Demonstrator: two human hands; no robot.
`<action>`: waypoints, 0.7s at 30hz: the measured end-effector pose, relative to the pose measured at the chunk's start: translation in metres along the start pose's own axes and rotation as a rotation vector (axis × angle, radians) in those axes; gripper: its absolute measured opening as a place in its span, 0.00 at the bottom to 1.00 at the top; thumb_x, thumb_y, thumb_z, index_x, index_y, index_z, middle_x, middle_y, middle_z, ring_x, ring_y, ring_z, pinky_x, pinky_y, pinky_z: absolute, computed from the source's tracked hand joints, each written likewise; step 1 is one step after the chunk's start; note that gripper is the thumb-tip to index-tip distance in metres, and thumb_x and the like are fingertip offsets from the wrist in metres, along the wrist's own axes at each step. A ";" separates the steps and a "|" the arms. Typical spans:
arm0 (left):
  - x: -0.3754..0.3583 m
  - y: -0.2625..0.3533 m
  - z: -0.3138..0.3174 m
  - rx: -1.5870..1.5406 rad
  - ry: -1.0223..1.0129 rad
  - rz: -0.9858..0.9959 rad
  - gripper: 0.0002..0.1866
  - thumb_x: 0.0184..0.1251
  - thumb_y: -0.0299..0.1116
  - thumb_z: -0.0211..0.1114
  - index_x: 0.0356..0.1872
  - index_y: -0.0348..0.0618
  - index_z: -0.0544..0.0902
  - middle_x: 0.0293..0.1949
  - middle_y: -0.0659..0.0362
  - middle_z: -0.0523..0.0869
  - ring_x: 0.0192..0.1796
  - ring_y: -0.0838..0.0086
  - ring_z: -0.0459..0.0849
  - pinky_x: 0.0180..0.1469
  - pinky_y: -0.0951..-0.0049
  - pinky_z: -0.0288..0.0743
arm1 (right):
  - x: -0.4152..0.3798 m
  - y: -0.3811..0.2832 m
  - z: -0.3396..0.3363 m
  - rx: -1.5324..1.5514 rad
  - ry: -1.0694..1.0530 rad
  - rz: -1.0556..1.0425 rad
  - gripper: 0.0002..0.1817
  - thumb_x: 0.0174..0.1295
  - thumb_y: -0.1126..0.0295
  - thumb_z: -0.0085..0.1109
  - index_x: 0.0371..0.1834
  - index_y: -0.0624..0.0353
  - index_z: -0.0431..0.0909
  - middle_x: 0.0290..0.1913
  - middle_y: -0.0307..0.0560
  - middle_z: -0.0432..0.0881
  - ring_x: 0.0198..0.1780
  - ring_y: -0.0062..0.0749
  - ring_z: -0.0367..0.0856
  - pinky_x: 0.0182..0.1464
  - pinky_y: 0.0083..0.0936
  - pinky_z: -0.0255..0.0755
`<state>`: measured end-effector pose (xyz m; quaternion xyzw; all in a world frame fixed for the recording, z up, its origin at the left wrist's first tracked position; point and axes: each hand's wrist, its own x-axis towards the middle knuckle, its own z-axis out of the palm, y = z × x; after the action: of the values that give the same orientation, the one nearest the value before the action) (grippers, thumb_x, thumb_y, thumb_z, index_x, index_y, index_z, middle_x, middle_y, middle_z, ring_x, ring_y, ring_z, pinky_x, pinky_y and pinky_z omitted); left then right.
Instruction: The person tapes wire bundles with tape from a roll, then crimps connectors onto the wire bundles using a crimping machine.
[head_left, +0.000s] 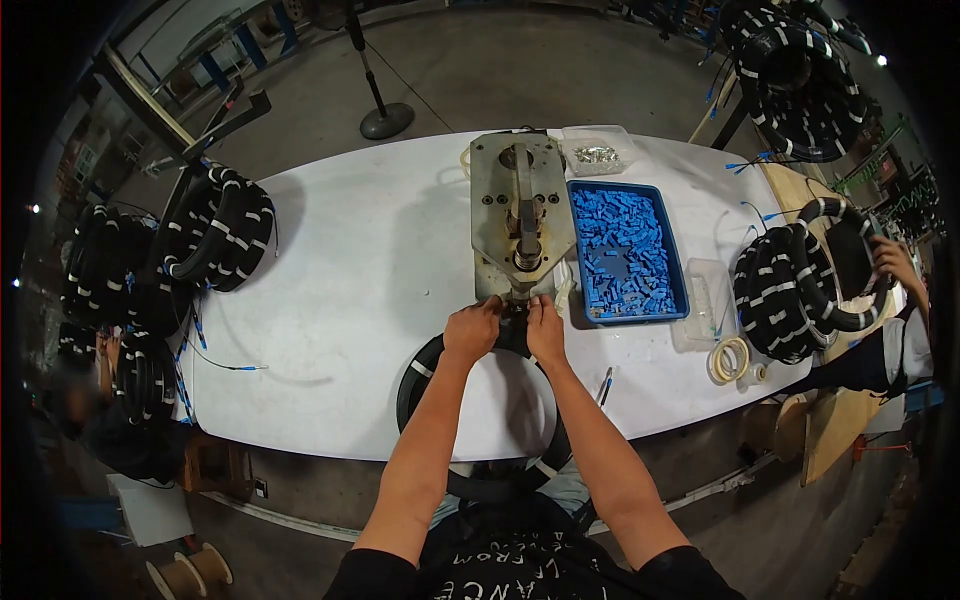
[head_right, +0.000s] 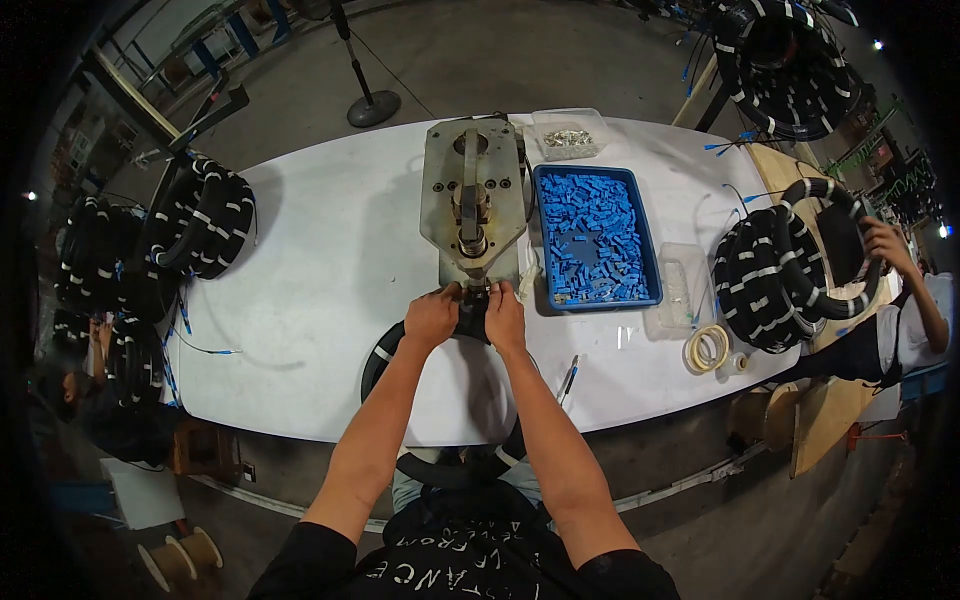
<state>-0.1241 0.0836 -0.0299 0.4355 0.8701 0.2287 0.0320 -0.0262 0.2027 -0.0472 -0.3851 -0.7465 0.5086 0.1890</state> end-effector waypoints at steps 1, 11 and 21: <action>0.000 -0.002 0.003 -0.010 0.042 0.034 0.09 0.71 0.37 0.51 0.41 0.46 0.78 0.28 0.50 0.86 0.29 0.51 0.85 0.31 0.52 0.79 | 0.000 0.000 0.000 0.018 -0.004 0.002 0.16 0.76 0.60 0.40 0.47 0.62 0.73 0.40 0.67 0.82 0.47 0.68 0.79 0.46 0.50 0.70; 0.001 -0.001 0.000 -0.032 0.009 -0.005 0.11 0.72 0.37 0.51 0.43 0.45 0.79 0.30 0.50 0.86 0.31 0.51 0.85 0.33 0.53 0.79 | 0.001 0.001 0.000 0.016 -0.019 0.001 0.16 0.76 0.60 0.40 0.47 0.61 0.73 0.40 0.68 0.82 0.47 0.68 0.78 0.46 0.49 0.70; 0.001 -0.007 0.006 -0.021 -0.003 -0.001 0.11 0.72 0.35 0.48 0.44 0.46 0.79 0.29 0.50 0.86 0.31 0.51 0.85 0.33 0.53 0.79 | 0.000 0.000 -0.001 0.015 -0.020 -0.023 0.15 0.75 0.61 0.41 0.47 0.61 0.72 0.39 0.68 0.81 0.46 0.68 0.78 0.46 0.49 0.70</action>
<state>-0.1278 0.0829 -0.0383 0.4350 0.8677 0.2373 0.0379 -0.0250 0.2033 -0.0469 -0.3700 -0.7489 0.5158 0.1901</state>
